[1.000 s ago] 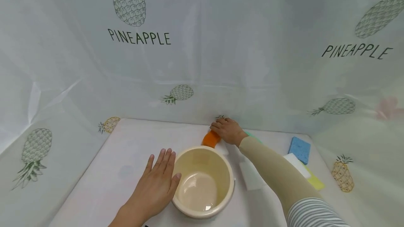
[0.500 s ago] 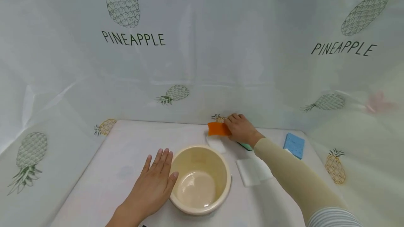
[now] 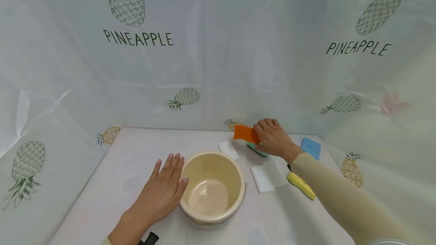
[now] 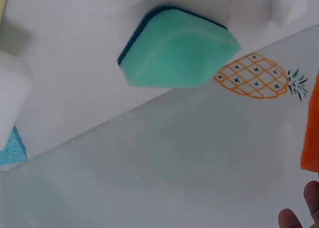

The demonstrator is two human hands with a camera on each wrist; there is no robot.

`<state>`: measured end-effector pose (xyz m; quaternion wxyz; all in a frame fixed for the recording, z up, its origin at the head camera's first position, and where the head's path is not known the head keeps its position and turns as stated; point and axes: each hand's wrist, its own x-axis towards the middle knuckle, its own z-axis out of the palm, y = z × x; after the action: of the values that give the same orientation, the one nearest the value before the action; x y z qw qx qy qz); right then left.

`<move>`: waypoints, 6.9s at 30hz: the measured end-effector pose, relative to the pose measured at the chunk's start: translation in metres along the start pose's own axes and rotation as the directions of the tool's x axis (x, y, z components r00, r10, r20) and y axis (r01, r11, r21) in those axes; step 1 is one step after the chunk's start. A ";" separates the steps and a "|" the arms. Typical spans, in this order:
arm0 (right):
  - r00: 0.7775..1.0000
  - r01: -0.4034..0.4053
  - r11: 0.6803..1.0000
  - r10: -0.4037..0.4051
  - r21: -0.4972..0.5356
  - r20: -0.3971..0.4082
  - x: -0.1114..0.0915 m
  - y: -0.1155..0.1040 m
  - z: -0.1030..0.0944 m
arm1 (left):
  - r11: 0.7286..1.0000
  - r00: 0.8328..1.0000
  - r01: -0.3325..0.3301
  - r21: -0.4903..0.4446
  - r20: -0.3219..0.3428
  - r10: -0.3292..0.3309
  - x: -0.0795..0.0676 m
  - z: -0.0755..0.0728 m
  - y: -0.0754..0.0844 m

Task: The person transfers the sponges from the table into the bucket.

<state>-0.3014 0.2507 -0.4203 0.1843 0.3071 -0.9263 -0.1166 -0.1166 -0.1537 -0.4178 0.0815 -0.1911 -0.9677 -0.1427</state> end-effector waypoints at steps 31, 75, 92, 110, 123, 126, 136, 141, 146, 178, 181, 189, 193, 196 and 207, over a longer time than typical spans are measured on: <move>0.971 0.198 0.920 -0.138 0.337 -0.195 0.005 -0.094 -0.097 | 0.999 1.000 0.025 -0.020 0.017 -0.025 0.001 0.004 0.000; 0.967 0.246 0.946 -0.225 0.213 -0.117 -0.005 -0.131 -0.073 | 1.000 1.000 0.012 0.025 0.012 -0.012 0.007 0.005 0.004; 0.949 -0.234 0.934 0.280 0.270 -0.146 -0.002 -0.071 -0.010 | 1.000 0.999 0.023 0.004 0.031 -0.023 0.006 0.009 0.006; 0.944 -0.302 0.932 0.264 0.198 0.199 0.012 -0.118 0.067 | 0.999 0.999 0.026 -0.024 0.043 -0.025 0.004 0.009 0.006; 0.882 -0.448 0.860 0.382 0.242 0.276 -0.001 -0.088 0.072 | 1.000 0.999 0.022 -0.012 0.031 -0.021 0.004 0.009 0.007; 0.876 -0.456 0.852 0.378 0.258 0.298 -0.001 -0.085 0.072 | 1.000 0.999 0.021 -0.010 0.027 -0.020 0.004 0.009 0.006; 0.868 -0.454 0.842 0.346 0.290 0.356 0.005 -0.085 0.072 | 0.999 0.999 0.030 -0.010 0.030 -0.030 0.004 0.008 0.005; 0.862 -0.453 0.846 0.335 0.281 0.381 0.009 -0.083 0.075 | 0.999 0.999 0.031 -0.008 0.039 -0.031 0.004 0.007 0.005; 0.859 -0.459 0.839 0.335 0.292 0.388 0.010 -0.082 0.073 | 0.999 0.999 0.035 0.014 0.039 -0.036 0.004 0.005 0.003; 0.964 -0.221 0.897 0.261 0.383 -0.056 -0.010 -0.084 -0.066 | 0.997 0.999 0.054 0.048 0.004 -0.054 0.005 0.005 0.007; 0.969 -0.202 0.903 0.241 0.379 -0.058 -0.012 -0.093 -0.078 | 0.998 0.999 0.046 0.038 0.002 -0.046 0.005 0.006 0.007; 0.989 -0.098 0.923 0.132 0.372 -0.068 -0.017 -0.122 -0.093 | 0.999 0.999 0.036 0.029 0.001 -0.036 0.005 0.005 0.008; 0.997 -0.048 0.934 0.069 0.353 -0.046 -0.019 -0.135 -0.091 | 0.999 0.999 0.032 0.024 -0.004 -0.032 0.005 0.005 0.007; 0.999 -0.031 0.936 0.040 0.350 -0.020 -0.020 -0.143 -0.088 | 0.999 0.999 0.037 0.017 0.000 -0.037 0.005 0.006 0.007; 0.999 -0.002 0.938 -0.016 0.346 0.048 -0.018 -0.152 -0.084 | 0.999 0.999 0.034 0.009 -0.008 -0.034 0.005 0.003 0.009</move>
<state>-0.1730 0.1340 -0.3993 0.1039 0.3351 -0.9356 0.0395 -0.1182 -0.1433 -0.4176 0.0836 -0.1739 -0.9711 -0.1404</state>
